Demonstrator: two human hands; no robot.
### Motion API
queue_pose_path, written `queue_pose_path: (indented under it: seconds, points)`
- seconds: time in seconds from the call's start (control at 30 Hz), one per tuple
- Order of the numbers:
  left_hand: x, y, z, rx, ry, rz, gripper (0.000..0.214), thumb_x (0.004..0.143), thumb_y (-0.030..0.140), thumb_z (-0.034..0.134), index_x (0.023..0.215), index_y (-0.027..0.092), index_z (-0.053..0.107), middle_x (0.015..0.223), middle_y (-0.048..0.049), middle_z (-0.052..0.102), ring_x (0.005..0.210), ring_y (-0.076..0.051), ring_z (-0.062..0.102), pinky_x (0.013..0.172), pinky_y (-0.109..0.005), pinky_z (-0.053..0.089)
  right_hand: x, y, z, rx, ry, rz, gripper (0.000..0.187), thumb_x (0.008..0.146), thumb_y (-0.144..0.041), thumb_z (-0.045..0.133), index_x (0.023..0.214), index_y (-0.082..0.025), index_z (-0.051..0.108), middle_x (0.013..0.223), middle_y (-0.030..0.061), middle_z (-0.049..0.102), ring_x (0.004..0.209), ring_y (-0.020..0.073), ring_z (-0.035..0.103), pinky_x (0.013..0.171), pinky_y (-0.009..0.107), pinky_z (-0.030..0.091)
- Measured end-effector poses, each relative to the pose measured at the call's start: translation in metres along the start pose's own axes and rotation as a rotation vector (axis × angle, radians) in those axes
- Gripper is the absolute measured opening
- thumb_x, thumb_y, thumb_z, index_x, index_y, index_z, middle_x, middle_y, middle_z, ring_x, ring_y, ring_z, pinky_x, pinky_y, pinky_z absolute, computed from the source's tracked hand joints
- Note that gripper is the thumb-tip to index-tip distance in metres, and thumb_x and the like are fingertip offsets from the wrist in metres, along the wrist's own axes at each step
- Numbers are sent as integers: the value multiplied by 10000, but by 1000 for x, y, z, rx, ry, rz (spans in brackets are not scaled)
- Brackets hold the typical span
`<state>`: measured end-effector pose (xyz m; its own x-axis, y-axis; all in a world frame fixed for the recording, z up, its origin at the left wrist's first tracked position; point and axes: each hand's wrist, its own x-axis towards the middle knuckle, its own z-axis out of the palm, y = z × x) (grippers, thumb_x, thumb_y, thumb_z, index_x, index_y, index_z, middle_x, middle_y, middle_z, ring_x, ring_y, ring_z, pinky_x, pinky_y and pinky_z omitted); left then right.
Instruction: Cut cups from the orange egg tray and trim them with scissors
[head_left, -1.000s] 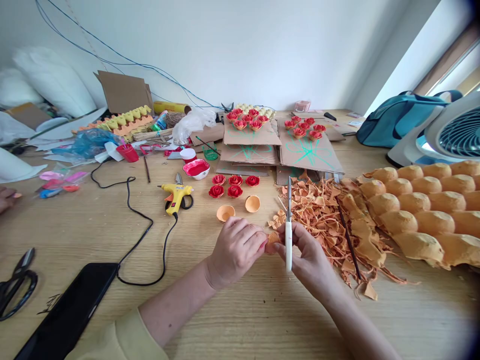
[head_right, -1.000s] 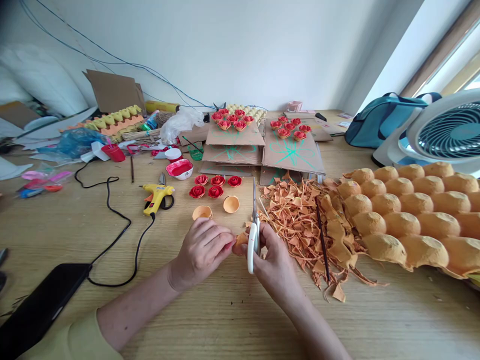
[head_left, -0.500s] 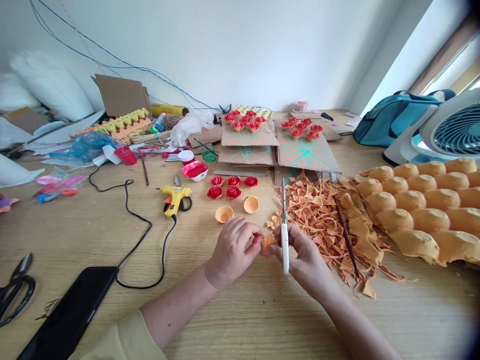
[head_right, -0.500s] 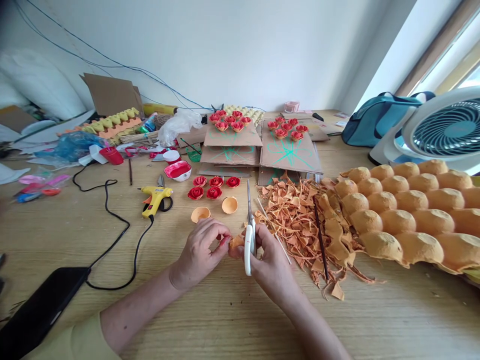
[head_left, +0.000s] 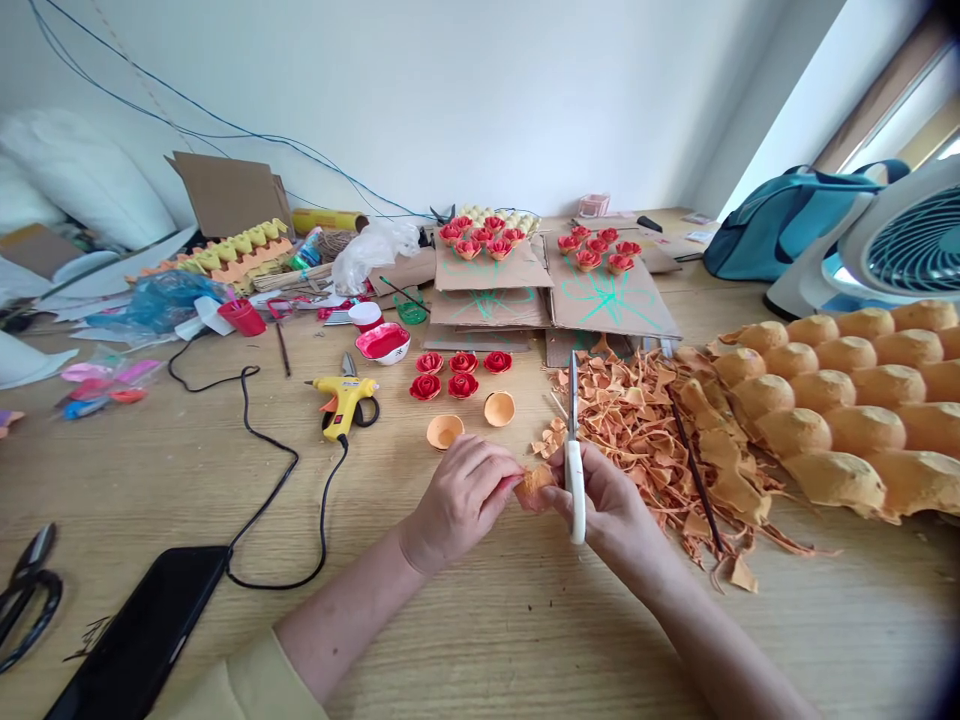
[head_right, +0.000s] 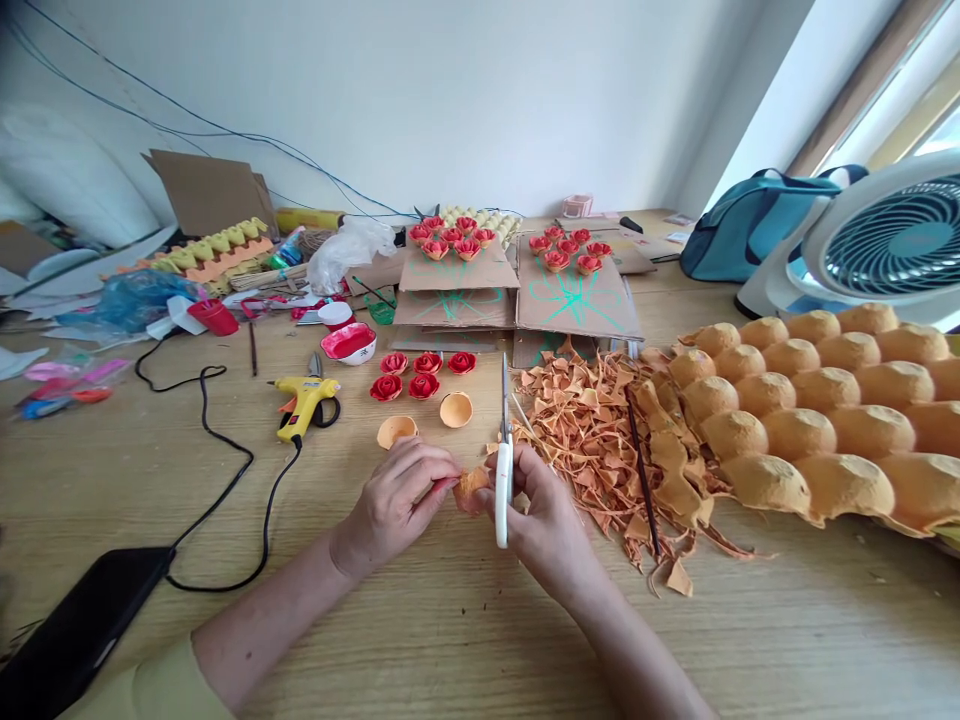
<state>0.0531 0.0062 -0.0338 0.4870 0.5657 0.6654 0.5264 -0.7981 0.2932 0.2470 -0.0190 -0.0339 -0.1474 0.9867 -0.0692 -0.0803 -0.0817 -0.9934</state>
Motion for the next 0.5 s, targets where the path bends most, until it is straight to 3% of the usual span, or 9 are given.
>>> queue_pose_path:
  seconds: [0.2,0.4,0.5]
  points:
    - [-2,3,4,34,-2,-33,112,921,94,483,886,183,542,841,-45,644,796,-176,563,798,-345,450,1,-1,2,30,17,11,389,672,-440,830,888,-222,592,809,-12,593,726,148,557,673,269,452]
    - [-2,4,9,-322,53,-362,130,951,155,473,926,180,598,862,-37,608,806,-145,584,738,-266,470,3,-3,-1,47,35,-10,419,683,-488,811,925,-220,598,814,-1,604,710,147,557,652,272,476]
    - [-2,6,12,-580,-25,-511,174,965,248,486,1048,190,627,996,-64,645,873,-162,621,768,-280,498,4,3,2,43,92,-50,435,684,-504,808,938,-228,588,835,3,606,734,157,566,676,284,490]
